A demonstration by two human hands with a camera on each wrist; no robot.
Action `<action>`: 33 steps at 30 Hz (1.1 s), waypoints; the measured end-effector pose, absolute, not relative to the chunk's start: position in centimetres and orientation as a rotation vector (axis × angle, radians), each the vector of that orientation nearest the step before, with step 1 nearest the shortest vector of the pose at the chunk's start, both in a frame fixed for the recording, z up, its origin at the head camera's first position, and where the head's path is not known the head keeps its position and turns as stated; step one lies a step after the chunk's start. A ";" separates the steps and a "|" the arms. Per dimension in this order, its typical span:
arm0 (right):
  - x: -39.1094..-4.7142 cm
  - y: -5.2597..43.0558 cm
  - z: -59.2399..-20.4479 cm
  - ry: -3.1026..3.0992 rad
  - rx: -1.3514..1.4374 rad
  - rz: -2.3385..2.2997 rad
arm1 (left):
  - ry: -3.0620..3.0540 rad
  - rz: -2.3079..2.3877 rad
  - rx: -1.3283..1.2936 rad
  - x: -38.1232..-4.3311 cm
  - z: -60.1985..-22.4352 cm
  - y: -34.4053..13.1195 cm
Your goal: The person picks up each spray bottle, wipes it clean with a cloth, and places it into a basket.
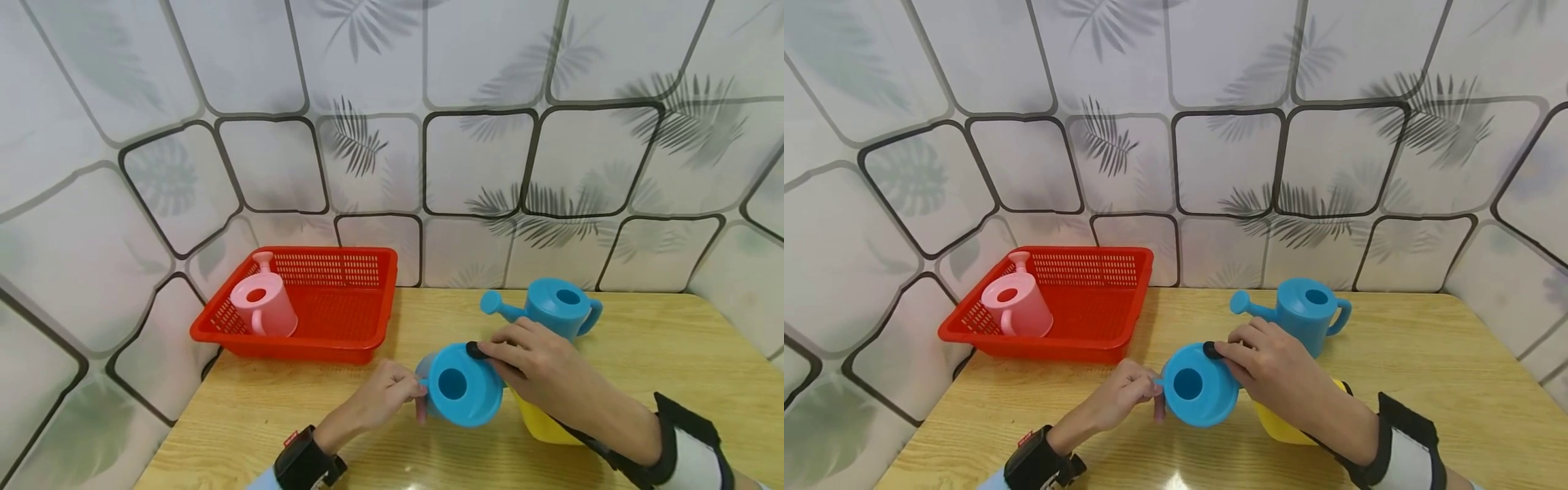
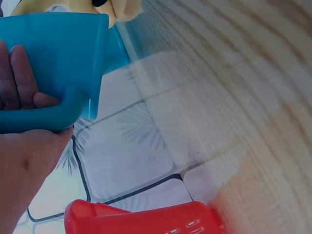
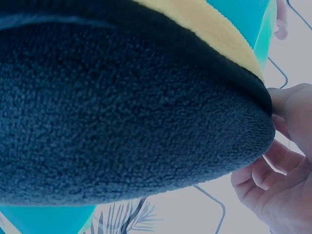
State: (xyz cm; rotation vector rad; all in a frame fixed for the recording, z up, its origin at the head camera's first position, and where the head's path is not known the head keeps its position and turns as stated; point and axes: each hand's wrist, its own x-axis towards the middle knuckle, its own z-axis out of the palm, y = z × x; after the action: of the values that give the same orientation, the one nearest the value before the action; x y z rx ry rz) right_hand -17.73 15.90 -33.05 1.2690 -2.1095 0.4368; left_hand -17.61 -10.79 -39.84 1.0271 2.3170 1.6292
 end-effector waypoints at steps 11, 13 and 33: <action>-17.4 16.3 -33.5 -2.119 1.266 0.495 | 2.347 1.635 1.016 -17.9 -39.7 -11.1; -17.3 16.5 -33.7 -2.112 1.269 0.505 | 2.348 1.643 1.007 -18.0 -39.7 -11.1; -15.2 16.0 -35.0 -2.181 1.318 0.552 | 2.257 1.804 0.954 -18.4 -40.1 -11.5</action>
State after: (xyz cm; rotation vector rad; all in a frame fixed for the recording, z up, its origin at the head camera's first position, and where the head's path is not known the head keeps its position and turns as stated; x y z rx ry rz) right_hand -15.23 15.98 -34.98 1.3183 -2.1815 0.5525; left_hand -18.39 -11.47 -40.15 0.9540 2.2567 1.8041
